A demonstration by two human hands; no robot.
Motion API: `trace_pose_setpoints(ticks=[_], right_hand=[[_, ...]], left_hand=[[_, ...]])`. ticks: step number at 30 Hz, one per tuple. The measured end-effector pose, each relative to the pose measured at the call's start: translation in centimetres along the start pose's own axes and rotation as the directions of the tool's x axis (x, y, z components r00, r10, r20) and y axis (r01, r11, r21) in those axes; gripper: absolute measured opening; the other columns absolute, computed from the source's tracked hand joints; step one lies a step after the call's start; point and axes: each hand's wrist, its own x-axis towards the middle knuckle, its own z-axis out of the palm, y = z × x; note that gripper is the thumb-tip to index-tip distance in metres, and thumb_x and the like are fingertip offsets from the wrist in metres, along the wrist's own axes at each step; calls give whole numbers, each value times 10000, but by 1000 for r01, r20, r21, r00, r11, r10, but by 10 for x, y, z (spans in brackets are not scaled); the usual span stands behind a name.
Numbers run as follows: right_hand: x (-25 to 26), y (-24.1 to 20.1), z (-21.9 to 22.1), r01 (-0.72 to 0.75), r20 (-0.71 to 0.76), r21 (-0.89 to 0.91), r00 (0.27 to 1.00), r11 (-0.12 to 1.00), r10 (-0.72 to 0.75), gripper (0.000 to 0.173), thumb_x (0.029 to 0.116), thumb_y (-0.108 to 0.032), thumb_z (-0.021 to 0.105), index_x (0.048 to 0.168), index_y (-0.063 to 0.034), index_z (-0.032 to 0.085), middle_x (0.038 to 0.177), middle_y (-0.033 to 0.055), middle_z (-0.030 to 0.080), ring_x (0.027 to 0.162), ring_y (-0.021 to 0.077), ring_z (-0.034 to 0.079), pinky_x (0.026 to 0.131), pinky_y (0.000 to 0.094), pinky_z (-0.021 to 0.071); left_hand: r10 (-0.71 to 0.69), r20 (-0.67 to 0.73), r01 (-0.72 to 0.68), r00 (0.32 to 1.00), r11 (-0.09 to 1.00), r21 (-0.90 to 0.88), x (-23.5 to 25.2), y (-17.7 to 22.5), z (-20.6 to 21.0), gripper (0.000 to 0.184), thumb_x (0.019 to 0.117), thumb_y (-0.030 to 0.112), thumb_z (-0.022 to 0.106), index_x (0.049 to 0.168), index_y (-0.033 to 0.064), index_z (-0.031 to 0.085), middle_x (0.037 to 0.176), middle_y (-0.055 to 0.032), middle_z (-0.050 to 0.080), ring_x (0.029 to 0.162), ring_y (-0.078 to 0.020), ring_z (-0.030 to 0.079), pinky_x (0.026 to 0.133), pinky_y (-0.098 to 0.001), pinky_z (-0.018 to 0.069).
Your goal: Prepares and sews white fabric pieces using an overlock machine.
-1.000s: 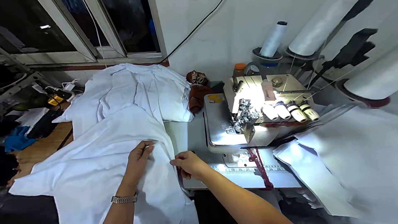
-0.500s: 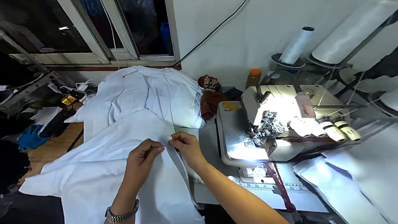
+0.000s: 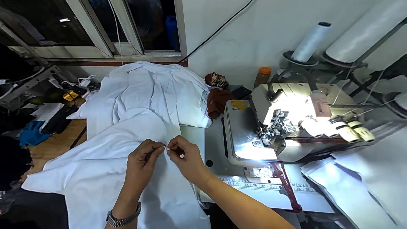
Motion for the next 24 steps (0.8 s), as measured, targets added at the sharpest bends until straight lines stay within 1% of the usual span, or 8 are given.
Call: trace_pose_setpoints(ticks=[2, 5, 10, 12, 14, 16, 19, 24], right_hand=[[-13, 5, 6, 104, 10, -148, 995, 984, -103, 126, 975, -82, 636, 1018, 15, 705, 896, 117, 663, 783, 177, 652, 692, 313, 564], [-40, 3, 13, 51, 33, -305, 999, 951, -43, 282, 1026, -207, 589, 957, 19, 744, 890, 131, 667, 805, 213, 665, 736, 347, 572], [-67, -10, 12, -86, -86, -292, 994, 953, 63, 252, 974, -195, 660, 853, 6, 753, 788, 101, 670, 746, 163, 647, 713, 298, 542], [-72, -19, 7, -120, -145, -259, 986, 958, 85, 228, 941, -187, 691, 810, -7, 741, 730, 71, 639, 674, 112, 601, 643, 244, 505], [-78, -29, -4, -156, -166, -192, 978, 969, 125, 209, 928, -160, 681, 796, -6, 731, 706, 51, 615, 648, 73, 566, 611, 210, 469], [-84, -41, -23, -216, -186, -97, 963, 972, 195, 203, 935, -148, 664, 793, -12, 715, 688, 10, 596, 630, 17, 535, 593, 174, 439], [-98, -52, -65, -245, -313, -48, 924, 968, 218, 196, 940, -147, 655, 773, -51, 683, 636, -34, 551, 574, 1, 499, 543, 177, 414], [-135, -64, -138, -276, -544, -61, 815, 959, 200, 245, 916, -99, 640, 692, -129, 548, 561, -48, 458, 493, 35, 436, 477, 197, 357]], left_hand=[[-12, 20, 13, 1000, 999, -30, -2, 0, -7, 127, 975, 154, 610, 982, 87, 717, 917, 86, 647, 773, 52, 586, 687, -107, 498], [-39, 19, 41, 999, 993, -111, -6, -1, -21, 120, 977, 157, 602, 981, 118, 715, 934, 102, 663, 835, 27, 622, 750, -150, 531], [-14, 13, 15, 1000, 997, -72, -15, 2, -27, 169, 1014, 231, 544, 986, 154, 691, 1200, 49, 647, 1184, -94, 572, 1020, -303, 469], [4, 36, -1, 999, 997, -80, -15, 9, -21, 193, 1044, 240, 512, 1029, 134, 673, 1186, 33, 683, 1250, -133, 578, 1104, -382, 442], [-1, 24, 2, 1000, 997, -72, -10, 23, -4, 166, 1029, 172, 495, 1044, 101, 644, 1009, 74, 670, 995, -15, 632, 916, -241, 530], [9, 34, -7, 999, 998, -58, 2, 41, 21, 162, 1025, 116, 489, 1030, 21, 620, 902, 51, 605, 792, 41, 565, 738, -140, 491], [60, 69, -52, 996, 992, -112, 24, 64, 78, 186, 1022, 69, 499, 1034, -62, 629, 922, -36, 620, 796, 7, 564, 750, -171, 493], [108, 218, -58, 970, 973, -222, 36, 116, 170, 93, 966, 5, 603, 1049, 3, 644, 989, -71, 673, 890, -101, 654, 822, -282, 555]])
